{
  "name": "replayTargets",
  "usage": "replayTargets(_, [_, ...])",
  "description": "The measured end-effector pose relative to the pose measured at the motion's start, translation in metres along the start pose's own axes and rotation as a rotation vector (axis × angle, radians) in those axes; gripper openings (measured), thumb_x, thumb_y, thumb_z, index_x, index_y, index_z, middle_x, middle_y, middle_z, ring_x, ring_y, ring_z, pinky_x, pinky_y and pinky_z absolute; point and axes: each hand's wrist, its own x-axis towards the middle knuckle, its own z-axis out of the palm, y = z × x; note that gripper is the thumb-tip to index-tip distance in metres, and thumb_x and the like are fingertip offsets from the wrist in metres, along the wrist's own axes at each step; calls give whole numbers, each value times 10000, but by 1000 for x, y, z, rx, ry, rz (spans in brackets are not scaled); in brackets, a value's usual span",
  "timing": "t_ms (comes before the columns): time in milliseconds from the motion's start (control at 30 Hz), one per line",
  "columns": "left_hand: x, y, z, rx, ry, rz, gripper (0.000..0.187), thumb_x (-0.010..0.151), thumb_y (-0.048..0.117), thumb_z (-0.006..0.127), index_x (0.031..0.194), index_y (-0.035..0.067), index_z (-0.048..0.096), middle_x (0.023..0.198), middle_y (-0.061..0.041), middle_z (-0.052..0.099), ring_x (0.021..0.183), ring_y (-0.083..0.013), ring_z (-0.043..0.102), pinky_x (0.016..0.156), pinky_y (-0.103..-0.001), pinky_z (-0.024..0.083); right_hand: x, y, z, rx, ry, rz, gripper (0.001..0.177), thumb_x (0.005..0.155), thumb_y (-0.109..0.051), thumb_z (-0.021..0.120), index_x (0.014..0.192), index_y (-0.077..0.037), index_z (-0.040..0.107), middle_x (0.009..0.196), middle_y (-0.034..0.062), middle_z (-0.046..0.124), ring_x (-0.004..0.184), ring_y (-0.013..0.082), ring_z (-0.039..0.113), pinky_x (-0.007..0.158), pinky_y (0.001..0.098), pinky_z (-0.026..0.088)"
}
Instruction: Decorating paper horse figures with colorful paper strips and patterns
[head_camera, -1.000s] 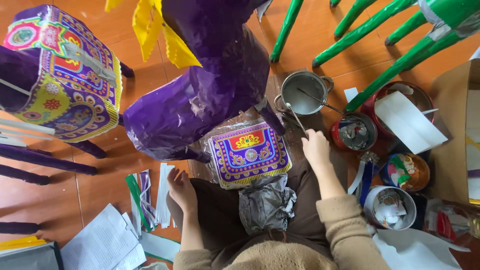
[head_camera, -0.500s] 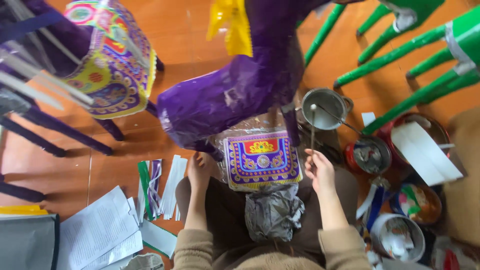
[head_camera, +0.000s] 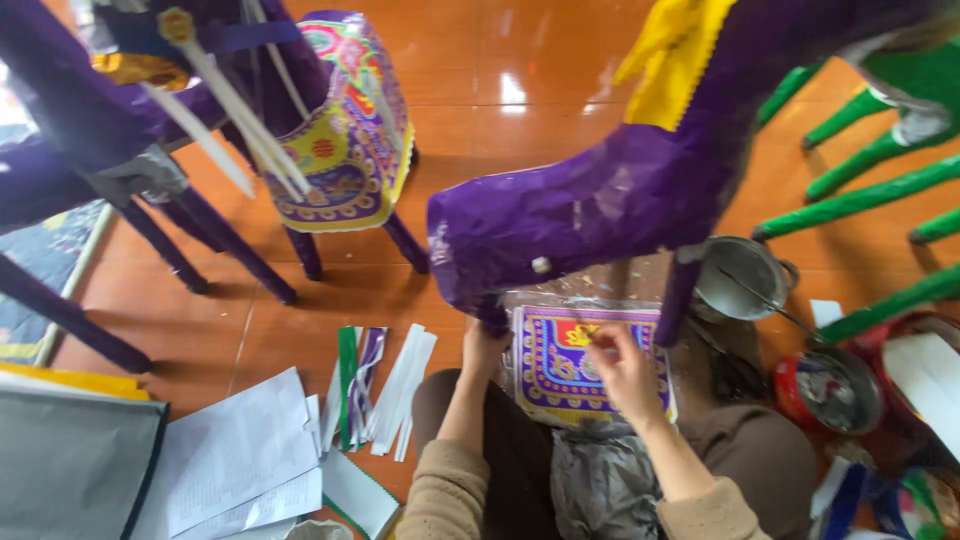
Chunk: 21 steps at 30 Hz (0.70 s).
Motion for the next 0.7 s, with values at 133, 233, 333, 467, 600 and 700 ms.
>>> replayTargets(133, [-7,31,-18,10,-28,-38,513,646,250,804,1079,70,596,983,-190,716,1010,-420,658,866,-577,507,1,-3,61,178,-105,-17,118,850,-138,744,949,-127,681,841,72,708,796,188,695,677,296,567])
replayTargets(233, [-5,28,-15,19,-35,-68,486,650,251,811,1061,103,598,964,-159,726,1003,-383,671,857,-545,524,7,-22,79,264,-226,0,103,868,-59,687,947,-123,667,809,71,664,709,175,647,566,269,579])
replayTargets(333, [-6,27,-14,40,-54,-119,461,643,285,812,1027,153,593,938,-106,726,995,-327,677,860,-515,537,9,-46,84,261,-317,-39,99,870,-35,672,931,-114,666,838,70,657,765,207,666,683,299,577])
replayTargets(467, [-9,41,-21,34,-77,-127,446,686,316,784,1048,144,587,960,-129,723,1006,-360,667,874,-530,530,7,-39,80,285,-317,6,95,914,-105,630,995,-114,676,801,62,652,682,142,605,559,254,514])
replayTargets(600, [-10,38,-20,40,-76,-111,471,680,280,799,1065,121,579,975,-158,718,1025,-383,661,885,-537,525,-1,-25,40,309,-164,92,192,978,-182,545,1103,-98,665,866,98,622,689,137,554,617,270,512])
replayTargets(700, [-19,55,-36,-100,-106,-48,376,719,105,731,1079,63,631,965,-101,747,854,-254,719,752,-345,565,-13,-19,-6,258,32,-79,217,975,-123,499,1145,-106,633,668,-72,484,519,37,354,433,160,279])
